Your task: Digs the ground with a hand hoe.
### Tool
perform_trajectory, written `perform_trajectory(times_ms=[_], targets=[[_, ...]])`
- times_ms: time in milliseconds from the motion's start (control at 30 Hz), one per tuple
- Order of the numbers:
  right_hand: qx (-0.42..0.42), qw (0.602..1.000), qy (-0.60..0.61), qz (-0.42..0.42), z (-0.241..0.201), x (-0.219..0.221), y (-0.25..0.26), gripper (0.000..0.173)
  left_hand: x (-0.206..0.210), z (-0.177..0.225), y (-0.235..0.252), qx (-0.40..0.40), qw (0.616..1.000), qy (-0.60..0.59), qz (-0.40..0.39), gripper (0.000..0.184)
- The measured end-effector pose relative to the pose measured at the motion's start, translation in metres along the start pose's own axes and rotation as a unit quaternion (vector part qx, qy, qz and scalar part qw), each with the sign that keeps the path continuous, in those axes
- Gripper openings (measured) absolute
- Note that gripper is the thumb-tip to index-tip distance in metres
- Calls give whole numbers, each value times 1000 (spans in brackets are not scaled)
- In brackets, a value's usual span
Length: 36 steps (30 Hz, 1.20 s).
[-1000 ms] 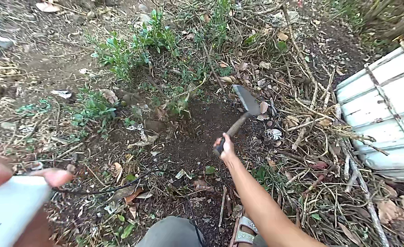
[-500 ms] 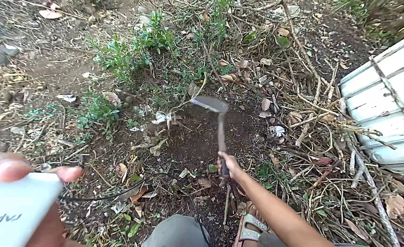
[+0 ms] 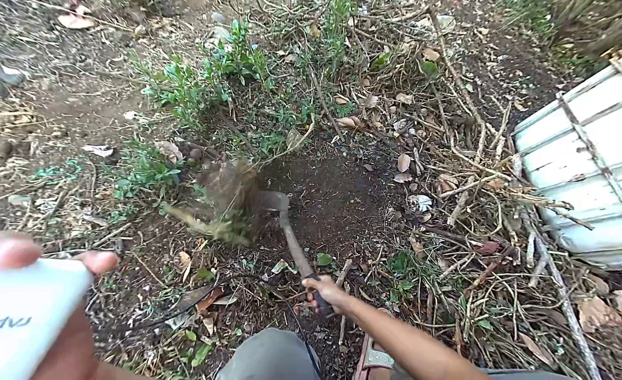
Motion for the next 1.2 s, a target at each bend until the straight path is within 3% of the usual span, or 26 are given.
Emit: perform_trajectory(times_ms=[133,267,333,400,500,600,667,767,833,900,967,1067,1200], targets=[[-82,983,126,103,-48,-49,4,34,-1,10,1,-7,1000,18,-14,60],[-132,913,365,127,-91,-38,38,37,5,23,-11,40,997,-9,68,65],[-104,929,341,96,-64,-8,50,35,5,23,-15,48,995,-23,85,67],[-50,971,229,56,-11,20,43,31,2,25,-13,30,999,-10,27,64],[12,993,106,57,21,6,14,31,19,13,-7,19,1000,1,5,62],[-27,989,108,102,-14,-33,7,34,35,11,-4,30,999,23,5,69],[-86,969,185,139,-56,-43,14,37,42,15,-4,42,999,31,-3,70],[-149,901,371,166,-124,-21,32,33,55,20,-7,61,997,38,-7,65],[-150,888,412,142,-139,15,49,36,68,18,-5,64,997,38,3,68],[-114,942,303,84,-103,62,59,32,75,15,-4,67,996,55,15,69],[-66,993,92,-11,-45,95,44,27,75,13,-2,61,996,72,11,67],[-24,985,-136,-108,-4,92,10,31,71,12,1,41,997,57,-14,71],[-63,970,-207,-113,-22,52,-6,37,74,14,2,55,996,76,-11,72]])
Point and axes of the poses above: each hand's wrist, its own y-axis towards the middle knuckle, its own x-axis out of the palm, z = x × y, the point moved 1 cm from there along y, towards the middle knuckle, and after that the axes turned 13 degrees about -y, right-handed, at the moved point
